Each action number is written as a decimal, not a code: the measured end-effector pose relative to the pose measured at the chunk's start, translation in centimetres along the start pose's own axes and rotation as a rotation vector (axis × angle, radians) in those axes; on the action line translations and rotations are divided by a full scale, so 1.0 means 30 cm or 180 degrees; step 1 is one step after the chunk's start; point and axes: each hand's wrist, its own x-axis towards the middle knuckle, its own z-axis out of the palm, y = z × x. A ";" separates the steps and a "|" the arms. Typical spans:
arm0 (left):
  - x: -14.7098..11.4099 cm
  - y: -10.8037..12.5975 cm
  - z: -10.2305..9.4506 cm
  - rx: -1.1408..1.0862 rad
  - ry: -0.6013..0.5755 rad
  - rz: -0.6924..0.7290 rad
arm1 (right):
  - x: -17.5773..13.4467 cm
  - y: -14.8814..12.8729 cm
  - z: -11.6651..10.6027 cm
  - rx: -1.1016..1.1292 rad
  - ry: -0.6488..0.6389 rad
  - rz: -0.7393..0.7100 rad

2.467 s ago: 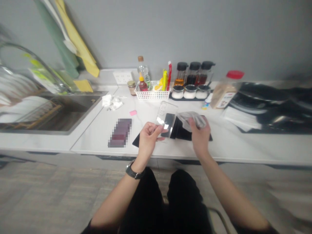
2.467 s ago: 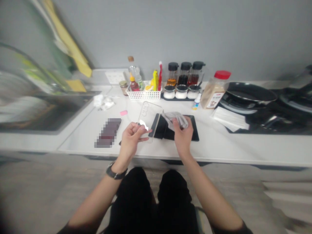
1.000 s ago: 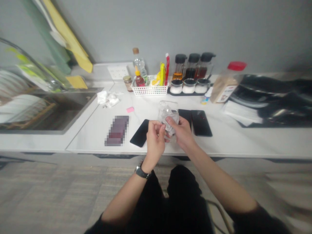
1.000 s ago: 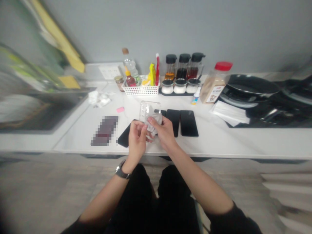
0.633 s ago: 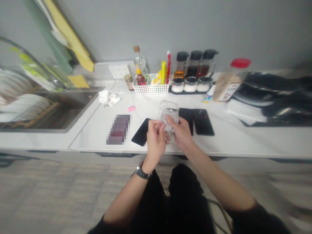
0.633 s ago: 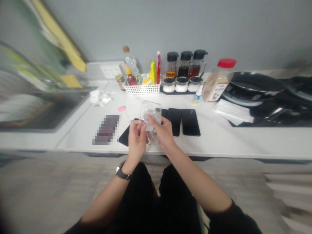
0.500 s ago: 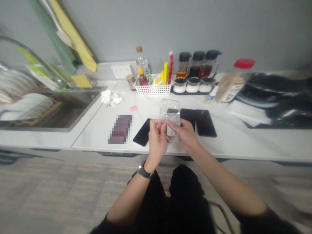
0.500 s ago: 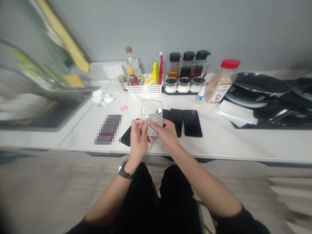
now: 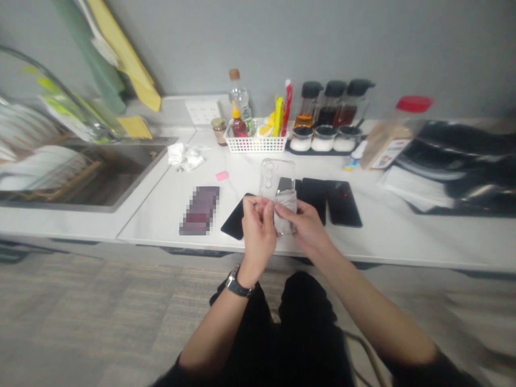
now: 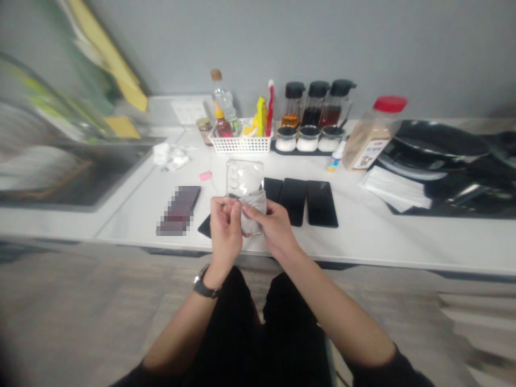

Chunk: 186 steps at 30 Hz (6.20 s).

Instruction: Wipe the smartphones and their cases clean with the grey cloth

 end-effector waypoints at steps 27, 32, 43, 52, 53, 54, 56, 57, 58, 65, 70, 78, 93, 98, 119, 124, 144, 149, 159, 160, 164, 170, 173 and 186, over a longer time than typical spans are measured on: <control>0.004 -0.014 -0.062 0.0333 -0.0739 -0.0194 | -0.049 0.062 -0.039 -0.0044 0.0301 -0.0425; 0.063 0.005 -0.038 0.1424 -0.0878 0.0520 | -0.083 0.020 -0.129 -0.0845 0.0252 -0.1042; 0.044 0.005 0.009 -0.1537 -0.1849 -0.1729 | -0.153 -0.152 -0.298 -0.2916 -0.0038 -0.1322; 0.105 -0.002 -0.091 -0.3037 -0.1399 -0.2361 | -0.015 -0.245 -0.767 -0.5726 0.0637 -0.1819; 0.104 -0.005 -0.100 -0.3071 -0.1377 -0.2368 | -0.004 -0.246 -0.765 -0.5704 0.0650 -0.1887; 0.102 -0.008 -0.110 -0.3095 -0.1369 -0.2378 | 0.005 -0.249 -0.745 -0.5652 0.0755 -0.2004; 0.095 -0.008 -0.132 -0.3125 -0.1353 -0.2416 | 0.029 -0.260 -0.650 -0.5464 0.1006 -0.2281; 0.088 -0.006 -0.143 -0.3137 -0.1335 -0.2442 | 0.047 -0.265 -0.579 -0.5347 0.1025 -0.2370; 0.080 -0.002 -0.154 -0.3148 -0.1312 -0.2466 | 0.072 -0.267 -0.495 -0.5215 0.0906 -0.2432; -0.001 0.034 -0.252 -0.3175 -0.1181 -0.2479 | 0.471 -0.059 0.165 -0.4068 -0.1697 -0.2019; -0.034 0.052 -0.352 -0.3211 -0.0936 -0.2453 | 0.734 0.157 0.374 -0.3794 -0.2299 -0.1715; 0.005 0.034 -0.405 -0.3199 -0.0525 -0.2361 | 0.800 0.201 0.329 -0.3156 -0.2056 -0.1237; 0.061 0.022 -0.266 -0.3091 -0.0167 -0.2180 | 0.259 -0.072 0.138 -0.2159 -0.1677 -0.0549; 0.035 0.024 -0.201 -0.2977 -0.0134 -0.2026 | 0.159 -0.081 0.122 -0.3075 -0.1900 -0.1350; -0.008 -0.032 -0.174 -0.2009 -0.0063 -0.1658 | 0.029 -0.056 0.022 -0.3888 -0.2055 -0.2480; -0.015 -0.020 -0.172 -0.2107 -0.0275 -0.1750 | 0.028 -0.091 0.000 -0.4565 -0.2374 -0.2597; -0.048 -0.020 -0.163 -0.2340 -0.0436 -0.1600 | -0.001 -0.016 0.027 -0.3184 -0.1040 -0.1946; -0.062 -0.018 -0.164 -0.2183 -0.0261 -0.1585 | -0.016 0.025 0.044 -0.3418 -0.0981 -0.2325; -0.089 0.014 -0.203 -0.2051 -0.0013 -0.1615 | -0.068 0.108 0.086 -0.3059 -0.0742 -0.2252; -0.086 0.019 -0.218 -0.2006 0.0045 -0.1630 | -0.067 0.111 0.085 -0.2979 -0.0792 -0.2231; -0.071 0.043 -0.305 -0.1880 0.0234 -0.1614 | 0.010 0.086 0.062 -0.2945 -0.1033 -0.2318; -0.044 0.070 -0.413 -0.1895 0.0304 -0.1896 | 0.274 -0.001 0.083 -0.4292 -0.3300 -0.2216; -0.033 0.081 -0.439 -0.1944 0.0272 -0.2107 | 0.348 -0.023 0.132 -0.4295 -0.4096 -0.2057; -0.008 0.089 -0.533 -0.2088 0.0247 -0.2171 | 0.367 -0.040 0.205 -0.5034 -0.4263 -0.2256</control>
